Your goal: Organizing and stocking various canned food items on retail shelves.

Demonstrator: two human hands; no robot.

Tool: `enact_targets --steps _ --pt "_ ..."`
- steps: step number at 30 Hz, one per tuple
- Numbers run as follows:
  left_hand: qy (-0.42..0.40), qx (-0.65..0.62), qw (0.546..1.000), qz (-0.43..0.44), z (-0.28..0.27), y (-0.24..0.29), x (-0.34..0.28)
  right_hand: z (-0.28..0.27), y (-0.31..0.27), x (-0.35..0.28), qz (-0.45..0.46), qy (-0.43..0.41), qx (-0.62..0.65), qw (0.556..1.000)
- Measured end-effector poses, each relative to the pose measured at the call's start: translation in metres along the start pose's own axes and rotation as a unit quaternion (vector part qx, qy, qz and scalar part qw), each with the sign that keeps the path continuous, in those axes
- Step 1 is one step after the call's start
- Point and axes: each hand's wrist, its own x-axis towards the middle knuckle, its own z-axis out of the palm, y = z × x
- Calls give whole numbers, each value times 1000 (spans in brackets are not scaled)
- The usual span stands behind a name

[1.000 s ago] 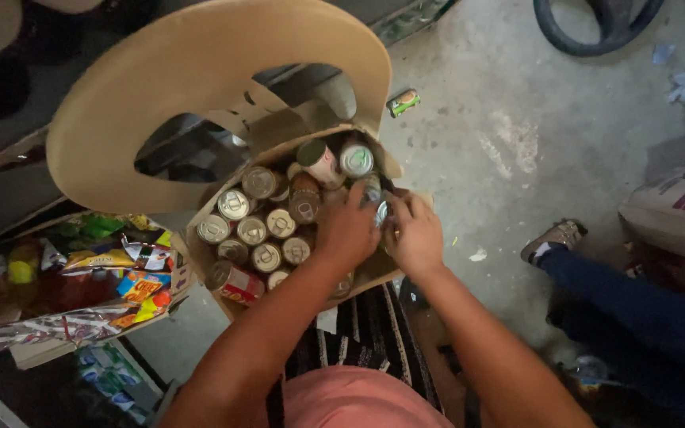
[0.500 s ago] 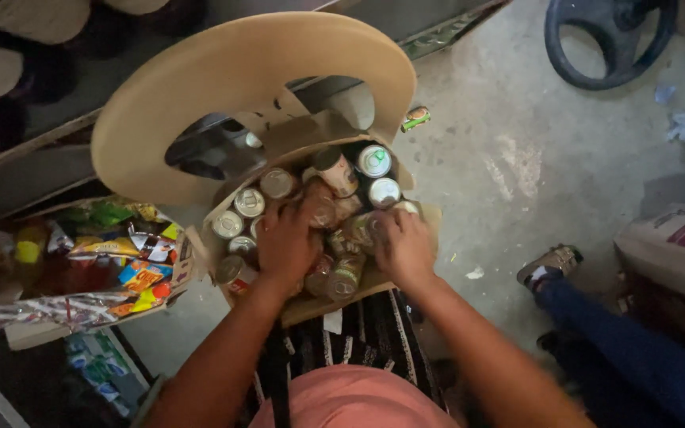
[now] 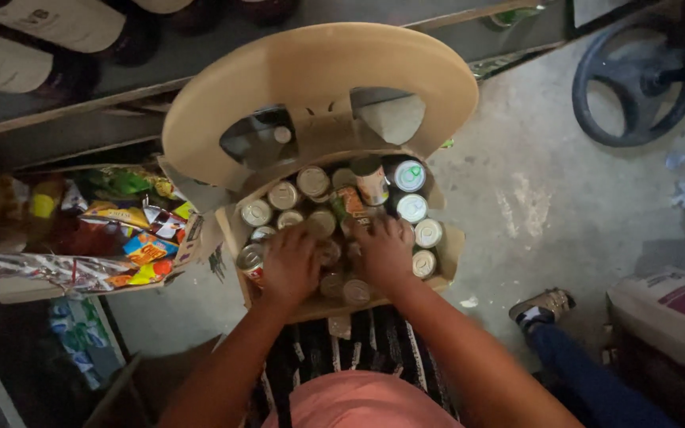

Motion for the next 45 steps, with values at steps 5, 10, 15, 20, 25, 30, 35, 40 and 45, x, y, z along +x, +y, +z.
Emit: enact_targets --steps 5,10,15,20,25,30,35,40,45 --pt "-134 10 979 -155 -52 33 61 30 18 17 92 -53 -74 992" --pt "-182 41 959 -215 -43 32 74 -12 10 32 108 9 -3 994" --pt "-175 0 940 -294 -56 32 76 -40 12 30 118 -12 23 993" --pt "-82 -204 933 -284 -46 -5 53 -33 23 16 114 -8 -1 993" --pt "-53 -356 883 -303 -58 -14 41 -31 24 16 121 -43 21 991" --pt "-60 -327 906 -262 -53 -13 45 -39 16 20 80 -52 8 995" --pt "-85 -146 954 -246 -67 21 55 -23 21 8 61 -12 -46 997" --pt "-120 -157 953 -229 -37 26 53 -31 5 8 50 -49 -54 996" --pt "-35 -180 975 -127 -132 79 71 -83 -27 29 -40 47 77 995"
